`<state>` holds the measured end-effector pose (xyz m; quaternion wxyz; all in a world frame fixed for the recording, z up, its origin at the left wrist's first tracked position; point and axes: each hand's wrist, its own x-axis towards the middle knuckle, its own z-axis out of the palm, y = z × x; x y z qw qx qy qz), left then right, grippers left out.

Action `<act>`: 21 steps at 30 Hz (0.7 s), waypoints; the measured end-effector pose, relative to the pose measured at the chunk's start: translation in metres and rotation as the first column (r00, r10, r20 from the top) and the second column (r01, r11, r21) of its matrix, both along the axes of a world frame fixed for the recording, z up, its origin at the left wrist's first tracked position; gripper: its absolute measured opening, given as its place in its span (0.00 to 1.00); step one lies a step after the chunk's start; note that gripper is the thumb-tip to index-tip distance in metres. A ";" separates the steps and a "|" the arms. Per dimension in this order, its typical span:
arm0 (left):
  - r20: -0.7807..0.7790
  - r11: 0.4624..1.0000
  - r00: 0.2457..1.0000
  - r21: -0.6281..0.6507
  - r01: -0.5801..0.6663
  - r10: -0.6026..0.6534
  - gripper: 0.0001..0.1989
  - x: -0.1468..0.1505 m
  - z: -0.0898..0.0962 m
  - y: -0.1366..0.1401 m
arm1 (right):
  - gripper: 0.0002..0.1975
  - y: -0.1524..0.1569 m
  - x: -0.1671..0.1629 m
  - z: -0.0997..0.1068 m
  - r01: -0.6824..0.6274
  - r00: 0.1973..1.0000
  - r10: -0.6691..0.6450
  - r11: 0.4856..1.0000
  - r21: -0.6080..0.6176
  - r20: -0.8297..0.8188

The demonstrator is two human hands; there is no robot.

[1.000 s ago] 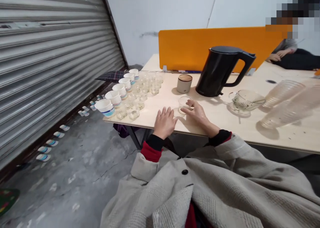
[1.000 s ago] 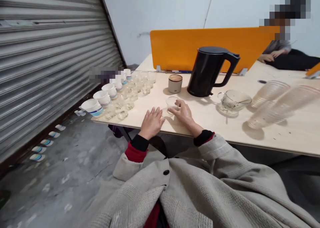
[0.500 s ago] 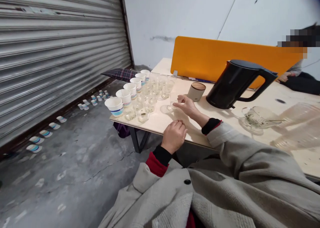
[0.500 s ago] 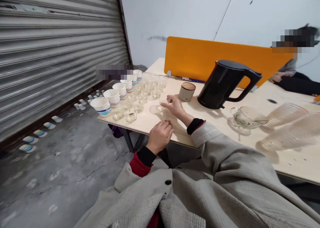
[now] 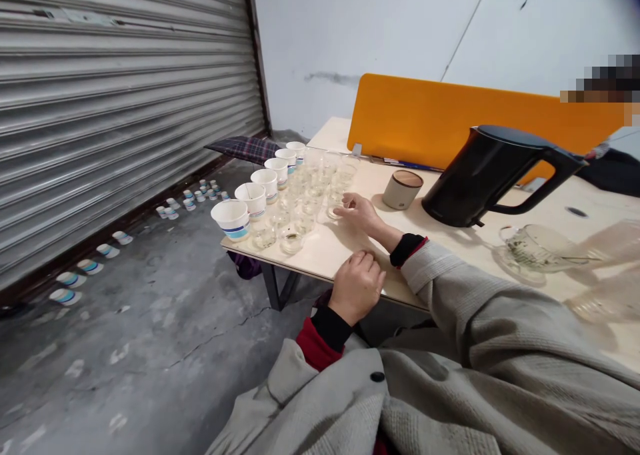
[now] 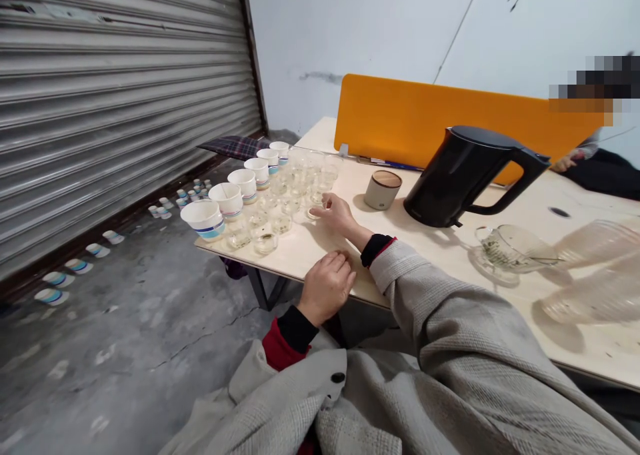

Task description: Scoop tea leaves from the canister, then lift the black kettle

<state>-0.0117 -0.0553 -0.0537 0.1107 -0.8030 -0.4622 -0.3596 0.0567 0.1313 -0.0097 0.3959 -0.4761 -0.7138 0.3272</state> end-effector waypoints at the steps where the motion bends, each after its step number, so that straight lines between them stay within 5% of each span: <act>1: -0.001 1.000 1.000 0.001 0.001 -0.001 0.09 0.000 0.000 0.000 | 0.20 -0.001 0.000 0.001 -0.005 1.000 0.005 1.000 -0.001 -0.001; 14: -0.007 1.000 1.000 -0.012 0.000 0.000 0.08 -0.002 0.002 0.000 | 0.21 -0.011 0.005 0.014 -0.002 1.000 0.004 0.995 -0.095 0.019; 18: -0.005 0.999 1.000 -0.029 0.021 -0.022 0.10 -0.004 0.001 0.001 | 0.28 -0.040 0.042 0.027 0.038 0.999 -0.036 0.997 -0.065 0.031; 21: 0.018 0.999 0.999 -0.035 0.030 -0.030 0.12 -0.005 0.001 0.001 | 0.27 -0.089 0.092 0.038 0.026 0.996 -0.028 0.999 0.030 0.086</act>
